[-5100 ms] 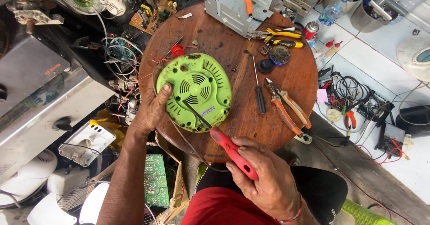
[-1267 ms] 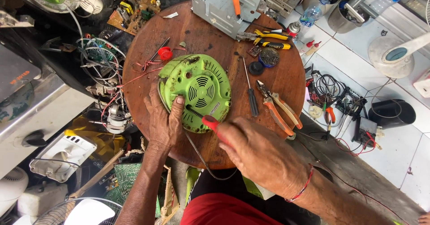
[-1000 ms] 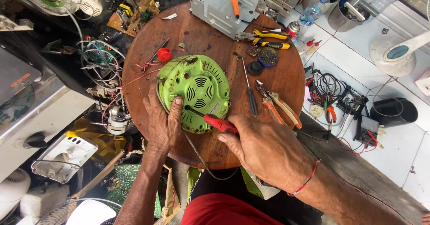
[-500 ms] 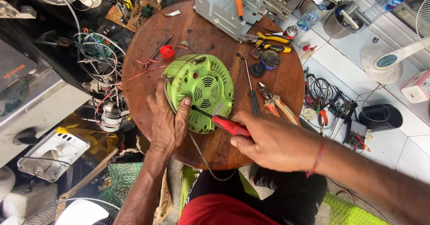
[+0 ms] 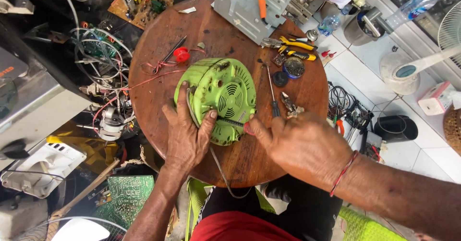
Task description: The person uses a screwdriver to unscrew and remove screws from the back of a green circular electronic device. They manipulate the device on a wooden table, turning it over to access different screws and eventually removing the back cover.
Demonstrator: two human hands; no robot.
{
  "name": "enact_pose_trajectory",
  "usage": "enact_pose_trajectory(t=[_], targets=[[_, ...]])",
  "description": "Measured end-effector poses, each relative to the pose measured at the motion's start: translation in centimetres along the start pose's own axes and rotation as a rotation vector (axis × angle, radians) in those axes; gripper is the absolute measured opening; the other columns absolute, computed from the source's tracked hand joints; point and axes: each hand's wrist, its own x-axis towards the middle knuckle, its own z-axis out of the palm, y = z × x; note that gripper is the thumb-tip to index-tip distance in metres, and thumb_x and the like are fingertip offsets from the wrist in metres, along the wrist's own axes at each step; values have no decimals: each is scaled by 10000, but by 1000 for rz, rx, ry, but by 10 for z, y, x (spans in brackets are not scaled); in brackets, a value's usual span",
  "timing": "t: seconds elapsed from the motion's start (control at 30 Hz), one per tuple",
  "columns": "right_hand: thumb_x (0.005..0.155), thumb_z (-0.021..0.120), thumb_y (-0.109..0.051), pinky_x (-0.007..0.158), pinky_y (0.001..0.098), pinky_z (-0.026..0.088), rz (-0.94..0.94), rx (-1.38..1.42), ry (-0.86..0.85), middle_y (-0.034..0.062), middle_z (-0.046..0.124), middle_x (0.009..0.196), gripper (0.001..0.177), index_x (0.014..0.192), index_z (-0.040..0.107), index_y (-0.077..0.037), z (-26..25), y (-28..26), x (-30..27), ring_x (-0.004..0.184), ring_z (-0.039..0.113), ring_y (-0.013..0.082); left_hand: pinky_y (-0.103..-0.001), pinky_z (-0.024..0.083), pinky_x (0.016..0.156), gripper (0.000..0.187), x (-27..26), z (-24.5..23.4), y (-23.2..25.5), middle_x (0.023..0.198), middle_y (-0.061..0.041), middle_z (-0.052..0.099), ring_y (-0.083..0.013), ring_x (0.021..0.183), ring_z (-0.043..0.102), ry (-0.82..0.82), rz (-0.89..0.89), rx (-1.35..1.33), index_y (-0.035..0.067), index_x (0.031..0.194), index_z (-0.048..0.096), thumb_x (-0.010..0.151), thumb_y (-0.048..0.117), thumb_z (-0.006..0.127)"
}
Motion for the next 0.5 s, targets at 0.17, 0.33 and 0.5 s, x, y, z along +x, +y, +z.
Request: enact_pose_trajectory(t=[0.17,0.33,0.5], targets=[[932,637,-384,543,310,438,702,1651,-773,96,766,912,643,1557,516,-290,-15,23,15,643,645,231,-622,598,818,958,1,2,-1,1356,-290,315,-500,1034,634,-11,-23,-12,318,1637,104,847,752,428],[972,513,-370,613,313,456,543,1287,-893,64,776,937,529,1498,557,-400,-33,25,26,634,617,203,-634,591,840,961,-2,-1,6,1344,-246,331,-510,995,662,-56,-66,10,365,1637,67,841,746,449],[926,554,-114,360,354,437,-21,-33,179,-62,466,696,472,1385,633,-191,-3,5,6,414,536,135,-630,520,936,972,3,-3,6,1392,-250,301,-539,1201,556,-50,-51,-15,324,1638,120,837,724,497]])
